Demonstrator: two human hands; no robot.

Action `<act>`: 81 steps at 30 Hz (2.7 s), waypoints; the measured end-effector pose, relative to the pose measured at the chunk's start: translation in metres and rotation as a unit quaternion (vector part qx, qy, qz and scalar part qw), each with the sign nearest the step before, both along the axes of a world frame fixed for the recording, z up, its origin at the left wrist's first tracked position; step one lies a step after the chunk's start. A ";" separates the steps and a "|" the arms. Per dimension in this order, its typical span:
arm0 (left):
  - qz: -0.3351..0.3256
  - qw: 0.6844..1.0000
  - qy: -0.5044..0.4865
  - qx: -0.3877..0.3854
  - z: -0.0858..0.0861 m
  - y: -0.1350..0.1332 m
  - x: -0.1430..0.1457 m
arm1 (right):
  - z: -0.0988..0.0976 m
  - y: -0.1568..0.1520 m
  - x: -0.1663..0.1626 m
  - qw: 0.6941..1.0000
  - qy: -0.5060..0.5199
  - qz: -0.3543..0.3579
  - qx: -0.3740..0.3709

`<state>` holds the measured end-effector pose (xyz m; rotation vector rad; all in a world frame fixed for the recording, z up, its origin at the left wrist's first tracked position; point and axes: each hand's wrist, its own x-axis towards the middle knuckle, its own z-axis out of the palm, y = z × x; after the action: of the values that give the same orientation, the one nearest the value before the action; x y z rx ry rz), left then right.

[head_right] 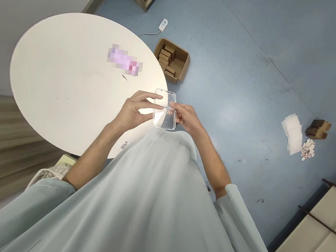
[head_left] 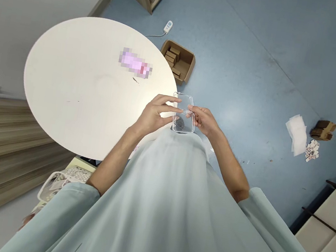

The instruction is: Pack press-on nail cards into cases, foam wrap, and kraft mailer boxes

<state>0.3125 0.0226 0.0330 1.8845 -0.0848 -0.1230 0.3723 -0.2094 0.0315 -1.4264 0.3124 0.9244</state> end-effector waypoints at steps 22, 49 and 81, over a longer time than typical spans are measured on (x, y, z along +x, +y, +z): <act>0.172 0.960 0.171 -0.141 0.004 0.010 0.012 | -0.003 -0.008 -0.008 0.976 -0.205 0.072 -0.030; 0.132 0.955 0.194 -0.182 0.000 0.009 0.011 | 0.000 -0.005 -0.010 0.986 -0.144 0.085 0.009; 0.153 0.986 0.016 -0.061 -0.040 0.001 -0.007 | -0.018 0.001 -0.007 0.988 -0.149 -0.023 0.040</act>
<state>0.3052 0.0238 -0.0068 1.7503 0.2157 0.0612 0.3650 -0.2087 0.0130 -1.4536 0.0834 0.6661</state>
